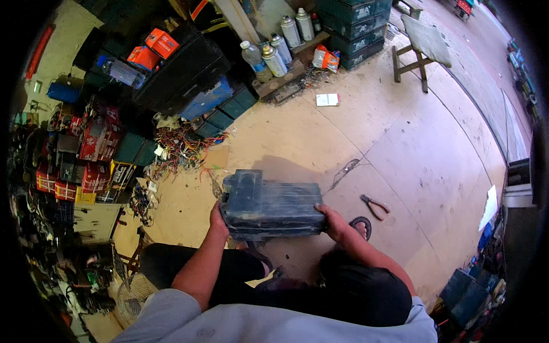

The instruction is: The person brings a license plate inside a workshop, puts it down, then uses a utility knife to cut through tape on a plastic battery enclosure, removes the plastic cover, and begins disconnecting wires from the batteries inside with pliers.

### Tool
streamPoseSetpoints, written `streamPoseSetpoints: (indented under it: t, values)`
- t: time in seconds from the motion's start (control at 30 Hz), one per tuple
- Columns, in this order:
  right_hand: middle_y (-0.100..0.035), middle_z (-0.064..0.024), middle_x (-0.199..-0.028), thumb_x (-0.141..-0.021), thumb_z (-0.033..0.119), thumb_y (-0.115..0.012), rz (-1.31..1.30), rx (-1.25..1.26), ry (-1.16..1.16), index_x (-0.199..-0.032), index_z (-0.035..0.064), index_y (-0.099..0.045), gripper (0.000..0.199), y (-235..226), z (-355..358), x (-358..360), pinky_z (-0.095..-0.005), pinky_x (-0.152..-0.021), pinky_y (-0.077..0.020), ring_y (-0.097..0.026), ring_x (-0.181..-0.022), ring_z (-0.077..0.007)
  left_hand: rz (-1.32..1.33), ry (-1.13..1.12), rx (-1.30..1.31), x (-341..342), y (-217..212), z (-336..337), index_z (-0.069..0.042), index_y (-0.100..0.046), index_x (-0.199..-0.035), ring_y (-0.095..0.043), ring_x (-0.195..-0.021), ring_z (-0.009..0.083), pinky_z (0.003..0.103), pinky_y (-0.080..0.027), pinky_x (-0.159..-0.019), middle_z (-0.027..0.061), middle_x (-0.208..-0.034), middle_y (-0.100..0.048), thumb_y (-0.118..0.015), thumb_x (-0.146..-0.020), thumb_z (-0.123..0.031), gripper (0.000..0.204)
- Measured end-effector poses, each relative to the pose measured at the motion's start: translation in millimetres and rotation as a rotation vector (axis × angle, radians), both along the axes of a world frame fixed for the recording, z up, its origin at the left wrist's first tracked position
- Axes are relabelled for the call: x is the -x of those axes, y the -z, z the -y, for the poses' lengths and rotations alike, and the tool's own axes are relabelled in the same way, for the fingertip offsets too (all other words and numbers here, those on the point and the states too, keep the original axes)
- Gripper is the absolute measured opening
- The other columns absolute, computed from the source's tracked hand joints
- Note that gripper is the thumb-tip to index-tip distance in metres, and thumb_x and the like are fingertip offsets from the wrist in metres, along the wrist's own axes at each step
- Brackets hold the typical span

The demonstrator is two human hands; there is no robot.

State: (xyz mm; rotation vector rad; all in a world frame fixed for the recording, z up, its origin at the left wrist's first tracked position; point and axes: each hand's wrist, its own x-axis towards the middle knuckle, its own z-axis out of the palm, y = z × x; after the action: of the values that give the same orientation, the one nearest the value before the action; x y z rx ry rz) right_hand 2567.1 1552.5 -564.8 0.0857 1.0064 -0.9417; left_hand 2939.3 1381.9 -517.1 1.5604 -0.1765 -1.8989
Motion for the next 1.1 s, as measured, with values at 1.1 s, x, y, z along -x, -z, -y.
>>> streamPoseSetpoints:
  t: [1.1]
  values:
    - [-0.068,-0.0217,-0.126,-0.090,0.048,-0.076,-0.758,-0.014,-0.127,-0.137,-0.0073,-0.057,0.075,3,-3,6,-0.0387,-0.104,-0.0484,-0.065,-0.116,-0.0296,1.453,1.221,0.341,16,47,10,0.001,-0.075,-0.087,-0.071,-0.086,0.0433,0.050,-0.055,-0.075,0.0264,-0.090,-0.073,-0.068,-0.083,-0.020,0.022]
